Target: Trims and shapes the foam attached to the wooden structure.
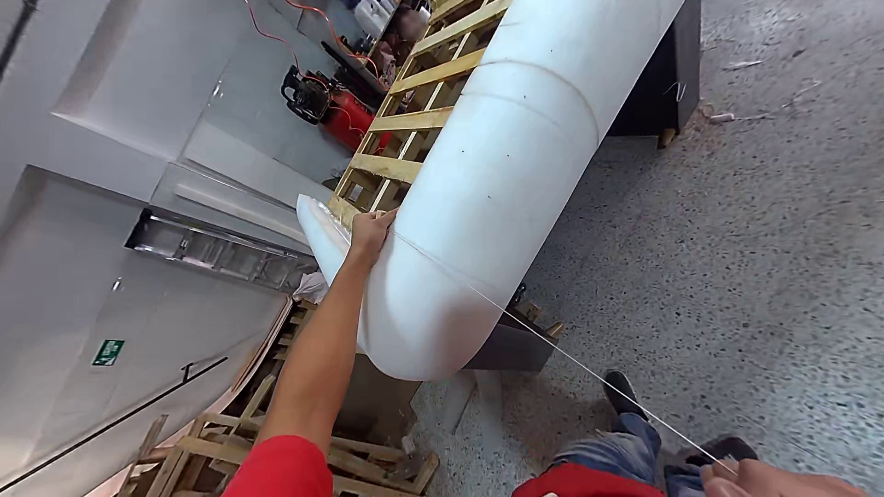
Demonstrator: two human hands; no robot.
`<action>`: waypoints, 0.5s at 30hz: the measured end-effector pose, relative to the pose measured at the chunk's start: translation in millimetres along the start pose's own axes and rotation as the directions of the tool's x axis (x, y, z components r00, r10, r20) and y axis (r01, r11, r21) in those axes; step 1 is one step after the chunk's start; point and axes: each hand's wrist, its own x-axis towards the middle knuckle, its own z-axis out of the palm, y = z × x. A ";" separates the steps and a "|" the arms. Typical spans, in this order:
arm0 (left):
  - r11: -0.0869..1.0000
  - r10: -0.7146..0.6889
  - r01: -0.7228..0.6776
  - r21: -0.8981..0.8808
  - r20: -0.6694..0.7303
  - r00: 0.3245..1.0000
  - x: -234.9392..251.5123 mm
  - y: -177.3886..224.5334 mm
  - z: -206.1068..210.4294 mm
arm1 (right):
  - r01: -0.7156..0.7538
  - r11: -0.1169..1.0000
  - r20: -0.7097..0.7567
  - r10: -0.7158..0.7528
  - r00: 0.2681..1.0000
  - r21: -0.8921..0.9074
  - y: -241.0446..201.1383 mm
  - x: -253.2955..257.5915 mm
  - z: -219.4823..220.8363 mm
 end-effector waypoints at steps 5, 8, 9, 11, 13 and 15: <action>0.999 0.037 -0.037 -0.026 -0.018 0.999 -0.5 -1.8 3.4 | -0.035 0.994 -0.047 0.040 0.998 0.101 11.3 -2.8 -10.5; 0.998 0.027 -0.027 -0.048 -0.015 1.000 -1.6 -1.2 4.3 | -0.095 0.988 -0.073 0.105 0.992 0.122 23.0 -7.4 -16.8; 0.998 0.018 -0.019 -0.056 -0.012 1.000 -2.4 -1.1 4.6 | -0.115 0.986 -0.084 0.126 0.989 0.123 28.1 -9.4 -18.5; 0.998 0.004 -0.006 -0.067 -0.018 1.000 -2.9 -1.6 5.9 | -0.143 0.979 -0.111 0.160 0.981 0.147 40.2 -13.2 -22.2; 0.999 -0.009 0.008 -0.047 -0.021 1.000 -4.1 -0.4 6.6 | -0.156 0.969 -0.123 0.182 0.976 0.194 50.6 -15.6 -25.7; 0.999 -0.013 0.012 -0.033 -0.034 0.999 -5.6 -0.5 6.6 | -0.183 0.956 -0.129 0.216 0.968 0.230 57.1 -17.2 -28.1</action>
